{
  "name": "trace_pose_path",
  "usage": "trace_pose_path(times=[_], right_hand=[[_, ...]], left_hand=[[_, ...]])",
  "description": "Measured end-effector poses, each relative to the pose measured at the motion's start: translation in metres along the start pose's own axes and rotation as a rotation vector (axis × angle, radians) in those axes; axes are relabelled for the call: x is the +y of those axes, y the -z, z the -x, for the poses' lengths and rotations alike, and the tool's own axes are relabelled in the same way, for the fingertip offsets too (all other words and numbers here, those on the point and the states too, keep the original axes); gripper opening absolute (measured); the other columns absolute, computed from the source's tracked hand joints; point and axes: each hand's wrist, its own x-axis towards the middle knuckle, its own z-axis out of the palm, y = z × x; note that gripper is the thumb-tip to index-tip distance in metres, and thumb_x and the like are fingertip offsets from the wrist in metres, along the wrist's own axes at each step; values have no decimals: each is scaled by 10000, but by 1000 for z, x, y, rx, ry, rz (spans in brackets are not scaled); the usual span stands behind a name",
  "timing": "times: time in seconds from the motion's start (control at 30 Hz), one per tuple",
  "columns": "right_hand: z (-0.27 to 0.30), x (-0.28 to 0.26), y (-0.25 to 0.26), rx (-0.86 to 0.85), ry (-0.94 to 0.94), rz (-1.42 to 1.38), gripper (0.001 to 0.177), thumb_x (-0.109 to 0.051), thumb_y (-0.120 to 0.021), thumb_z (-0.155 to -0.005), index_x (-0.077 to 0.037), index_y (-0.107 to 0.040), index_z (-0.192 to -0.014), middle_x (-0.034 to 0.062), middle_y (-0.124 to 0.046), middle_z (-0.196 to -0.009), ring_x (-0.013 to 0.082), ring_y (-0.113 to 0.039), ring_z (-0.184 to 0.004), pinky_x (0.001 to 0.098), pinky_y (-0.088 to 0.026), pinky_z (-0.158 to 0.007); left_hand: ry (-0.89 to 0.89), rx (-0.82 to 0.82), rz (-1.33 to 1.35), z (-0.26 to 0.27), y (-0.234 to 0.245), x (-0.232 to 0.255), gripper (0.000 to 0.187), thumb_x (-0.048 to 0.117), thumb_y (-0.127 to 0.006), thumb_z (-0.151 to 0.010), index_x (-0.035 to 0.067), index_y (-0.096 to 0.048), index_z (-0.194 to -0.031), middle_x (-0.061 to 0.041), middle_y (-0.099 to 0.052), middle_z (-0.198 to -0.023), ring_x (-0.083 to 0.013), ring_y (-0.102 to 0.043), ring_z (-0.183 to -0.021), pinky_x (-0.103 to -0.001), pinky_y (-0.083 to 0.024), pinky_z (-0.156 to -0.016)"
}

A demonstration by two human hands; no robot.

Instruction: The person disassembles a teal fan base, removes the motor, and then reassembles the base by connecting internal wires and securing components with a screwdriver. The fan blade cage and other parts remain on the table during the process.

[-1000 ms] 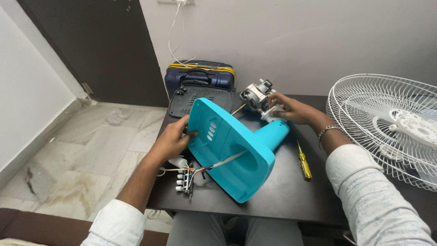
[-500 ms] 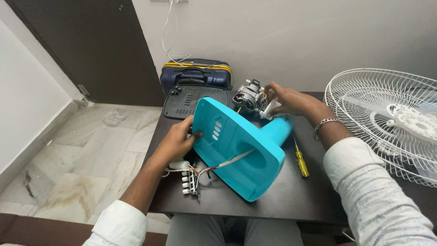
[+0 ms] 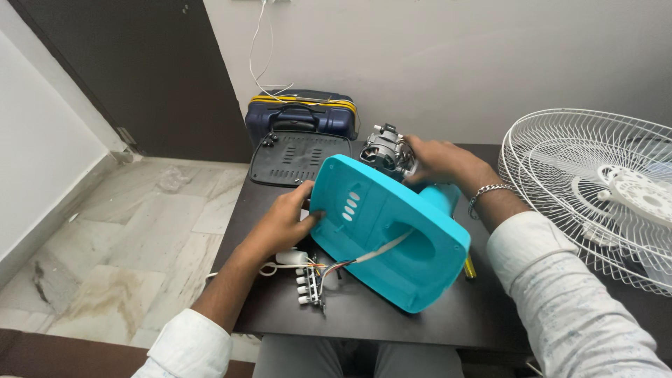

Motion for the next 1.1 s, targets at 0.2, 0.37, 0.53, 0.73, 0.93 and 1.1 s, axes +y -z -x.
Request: trace_pose_path(times=[0.2,0.37,0.53,0.73,0.93,1.1], right_hand=[[-17,15,-5,20,226,-118,957,-305,-814,-738,-170,-311,-1541,191,-561,-1450,361,-553,-1338,475,-476,-1093],[-19,6,-2,-87,271,-175,970,-306,-889,-686,-237,-366,-1500,111,-511,-1508,315,-497,-1392,487,-451,-1122],[-15,-23,4,-71,233,-66,857,-336,-867,-716,-350,-460,-1469,-47,-438,-1582,216,-369,-1478,519,-324,-1191],[-7,-39,20,-57,309,162,762,-309,-815,-801,-436,-472,-1470,-133,-357,-1611,172,-235,-1523,551,-282,-1214],[17,0,27,225,330,-209,666,-208,-737,-859,-245,-484,-1474,57,-560,-1455,268,-527,-1344,487,-444,-1079],[64,32,-7,399,174,-500,347,-257,-637,-1004,-69,-610,-1293,154,-714,-1265,257,-717,-1148,412,-570,-957]], left_hand=[[39,-60,41,1,0,1,427,70,-704,-865,52,-547,-1262,-144,-721,-1195,-310,-727,-1105,-411,-591,-873],[47,-89,61,2,-2,4,415,67,-710,-858,57,-561,-1246,-121,-736,-1138,-288,-744,-1083,-403,-598,-870],[99,-95,129,2,1,8,520,83,-708,-806,67,-516,-1289,-116,-703,-1184,-273,-716,-1109,-433,-630,-819],[159,-191,193,4,3,10,790,246,-813,-743,89,-435,-1419,-144,-555,-1365,-291,-584,-1294,-453,-605,-953],[135,-208,119,-7,3,-2,1019,389,-867,-685,106,-350,-1516,-115,-362,-1496,-324,-424,-1406,-500,-478,-1082],[5,-171,45,-17,-9,-18,798,361,-843,-784,93,-518,-1462,-132,-366,-1522,-328,-388,-1466,-475,-394,-1170]])
